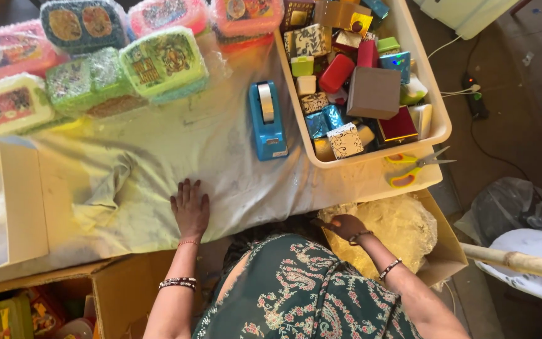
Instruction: The person unwraps a bubble-wrapped container, places it on the table, and then picks up a blue plastic container. They wipe the container with a cloth, open and close it, and then wrap it in bubble wrap using scissors to cut the material.
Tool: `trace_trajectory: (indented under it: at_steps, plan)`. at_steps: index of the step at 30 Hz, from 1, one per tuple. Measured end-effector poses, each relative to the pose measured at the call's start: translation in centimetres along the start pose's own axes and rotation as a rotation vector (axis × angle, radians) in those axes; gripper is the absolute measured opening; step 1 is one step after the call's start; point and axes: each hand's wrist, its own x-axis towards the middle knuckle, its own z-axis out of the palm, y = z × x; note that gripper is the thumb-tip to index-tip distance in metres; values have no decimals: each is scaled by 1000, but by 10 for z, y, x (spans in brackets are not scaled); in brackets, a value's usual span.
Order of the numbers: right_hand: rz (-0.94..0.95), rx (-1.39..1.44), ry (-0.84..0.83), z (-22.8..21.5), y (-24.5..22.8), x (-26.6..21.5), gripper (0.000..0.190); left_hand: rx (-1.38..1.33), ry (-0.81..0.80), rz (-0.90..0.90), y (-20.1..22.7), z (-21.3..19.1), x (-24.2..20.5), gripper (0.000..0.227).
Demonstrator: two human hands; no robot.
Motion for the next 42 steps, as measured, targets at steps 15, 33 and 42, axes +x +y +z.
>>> trace_trajectory:
  at_steps: [15, 33, 42]
  plan:
    - [-121, -33, 1004, -121, -59, -24, 27, 13, 21, -48, 4, -10, -18, 51]
    - [-734, -277, 736, -27, -278, 30, 54, 341, 598, -1137, -279, -164, -185, 80]
    - [-683, -347, 769, -22, -272, 34, 46, 257, 787, -1749, -359, -198, -303, 98]
